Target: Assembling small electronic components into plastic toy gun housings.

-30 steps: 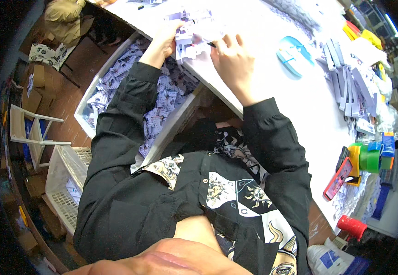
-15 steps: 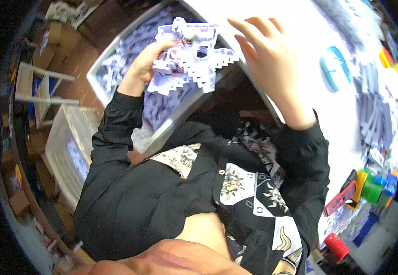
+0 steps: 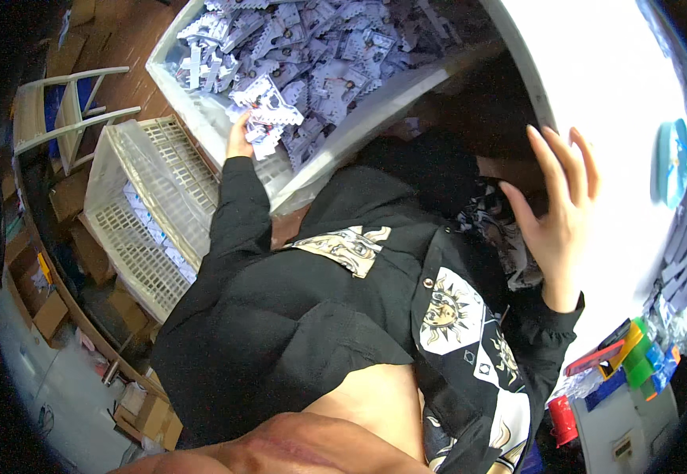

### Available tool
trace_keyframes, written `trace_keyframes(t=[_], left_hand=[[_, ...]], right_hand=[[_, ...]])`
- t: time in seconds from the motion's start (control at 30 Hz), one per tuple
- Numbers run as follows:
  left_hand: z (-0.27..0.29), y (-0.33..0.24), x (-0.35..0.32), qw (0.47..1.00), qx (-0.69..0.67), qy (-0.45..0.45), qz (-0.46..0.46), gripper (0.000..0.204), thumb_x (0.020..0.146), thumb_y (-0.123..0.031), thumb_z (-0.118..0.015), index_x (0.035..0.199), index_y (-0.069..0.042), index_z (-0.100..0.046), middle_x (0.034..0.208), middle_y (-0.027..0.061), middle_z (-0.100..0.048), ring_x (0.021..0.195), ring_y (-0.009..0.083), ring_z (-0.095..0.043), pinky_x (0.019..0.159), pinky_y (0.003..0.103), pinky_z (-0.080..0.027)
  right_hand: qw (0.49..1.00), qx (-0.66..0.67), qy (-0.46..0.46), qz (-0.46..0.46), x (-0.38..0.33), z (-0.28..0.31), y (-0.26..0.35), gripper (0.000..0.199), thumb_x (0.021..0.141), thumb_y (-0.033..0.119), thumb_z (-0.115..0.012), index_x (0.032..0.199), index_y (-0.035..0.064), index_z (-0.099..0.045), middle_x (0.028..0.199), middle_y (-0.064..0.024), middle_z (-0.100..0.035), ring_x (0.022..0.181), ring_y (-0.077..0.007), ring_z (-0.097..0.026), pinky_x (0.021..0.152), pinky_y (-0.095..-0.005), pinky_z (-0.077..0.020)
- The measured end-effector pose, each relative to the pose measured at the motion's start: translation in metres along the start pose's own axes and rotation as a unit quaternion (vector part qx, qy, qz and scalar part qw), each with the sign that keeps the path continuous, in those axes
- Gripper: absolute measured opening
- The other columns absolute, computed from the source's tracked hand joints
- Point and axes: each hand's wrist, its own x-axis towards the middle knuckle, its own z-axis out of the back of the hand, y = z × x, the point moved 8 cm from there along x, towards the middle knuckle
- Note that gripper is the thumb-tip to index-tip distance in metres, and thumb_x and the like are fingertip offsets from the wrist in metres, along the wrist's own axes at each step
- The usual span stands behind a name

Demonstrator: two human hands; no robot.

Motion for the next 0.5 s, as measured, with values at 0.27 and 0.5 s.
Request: trace_keyframes(t=[0.27,0.5], left_hand=[[0.058,0.113,0.026,0.992,0.001,-0.007,0.123,0.028,0.09,-0.004,-0.058,0.117,-0.003,-0.056,0.108,0.0086,-0.065,0.099,0.0269,-0.063,0.093,0.043,-0.05],[0.133,0.15,0.049,0.956,0.243,-0.046,0.157,0.025,0.086,-0.004,-0.062,0.111,-0.002,-0.06,0.098,0.0086,-0.068,0.087,0.0267,-0.065,0.08,0.042,-0.052]], right_hand=[[0.999,-0.012,0.029,-0.007,-0.006,0.006,-0.004,0.059,0.069,0.022,-0.082,0.126,0.0152,-0.066,0.137,-0.006,-0.056,0.137,-0.0315,-0.039,0.112,-0.0453,-0.0325],[0.999,-0.034,0.038,-0.013,-0.007,0.005,-0.003,0.053,0.072,0.026,-0.08,0.122,0.0146,-0.068,0.136,-0.0065,-0.056,0.137,-0.0315,-0.039,0.112,-0.045,-0.0316]])
